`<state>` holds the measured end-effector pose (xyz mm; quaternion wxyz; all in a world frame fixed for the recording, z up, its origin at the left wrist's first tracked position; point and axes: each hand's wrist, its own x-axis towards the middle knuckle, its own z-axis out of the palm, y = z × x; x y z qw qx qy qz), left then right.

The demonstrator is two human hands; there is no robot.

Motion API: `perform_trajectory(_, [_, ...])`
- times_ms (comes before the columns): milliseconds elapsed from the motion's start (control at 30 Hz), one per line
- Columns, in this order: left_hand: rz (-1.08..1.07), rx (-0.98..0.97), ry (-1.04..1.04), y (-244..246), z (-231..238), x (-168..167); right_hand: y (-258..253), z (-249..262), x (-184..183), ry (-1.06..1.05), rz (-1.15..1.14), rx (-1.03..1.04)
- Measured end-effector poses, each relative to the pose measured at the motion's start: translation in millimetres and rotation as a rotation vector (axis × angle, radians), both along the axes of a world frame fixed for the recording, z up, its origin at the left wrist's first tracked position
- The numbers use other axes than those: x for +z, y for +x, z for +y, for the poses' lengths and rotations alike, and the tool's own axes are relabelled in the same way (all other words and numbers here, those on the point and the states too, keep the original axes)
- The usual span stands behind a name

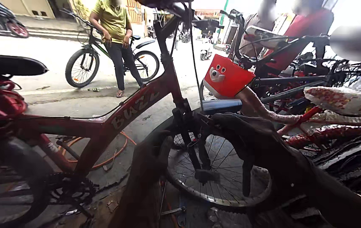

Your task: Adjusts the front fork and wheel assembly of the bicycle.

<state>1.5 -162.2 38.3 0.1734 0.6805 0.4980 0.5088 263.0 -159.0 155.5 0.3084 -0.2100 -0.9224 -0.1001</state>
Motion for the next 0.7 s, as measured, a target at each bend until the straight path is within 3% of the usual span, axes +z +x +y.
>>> perform_trajectory(133, [0.217, 0.071, -0.296, 3.3, 47.8, 20.4, 4.5, 11.5, 33.3, 0.116, -0.055, -0.144])
perform_trajectory(233, [0.228, -0.048, -0.289, 12.3, 79.7, 15.7, 17.5, 22.9, 69.2, 0.023, -0.086, -0.133])
perform_trajectory(367, [0.146, -0.286, -0.266, 19.3, 120.1, -2.9, 56.0, 19.1, 106.1, -0.004, -0.414, -0.252])
perform_trajectory(467, [0.178, -0.415, -0.267, 16.3, 133.9, 0.8, 66.2, 41.6, 132.6, -0.143, -0.594, -0.63])
perform_trajectory(533, [0.175, -0.443, -0.261, 15.3, 141.5, -1.4, 112.6, 106.9, 124.5, 0.12, -0.555, -0.377])
perform_trajectory(567, [0.146, -0.461, -0.269, 16.5, 145.1, -5.1, 115.7, 118.6, 121.3, 0.134, -0.58, -0.377])
perform_trajectory(633, [0.078, -0.494, -0.258, 19.2, 154.7, -18.9, 91.7, 110.1, 109.7, 0.03, -0.588, -0.488])
perform_trajectory(700, [-0.016, -0.531, -0.211, 22.1, 157.9, -28.1, 68.1, 106.9, 95.4, -0.079, -0.552, -0.455])
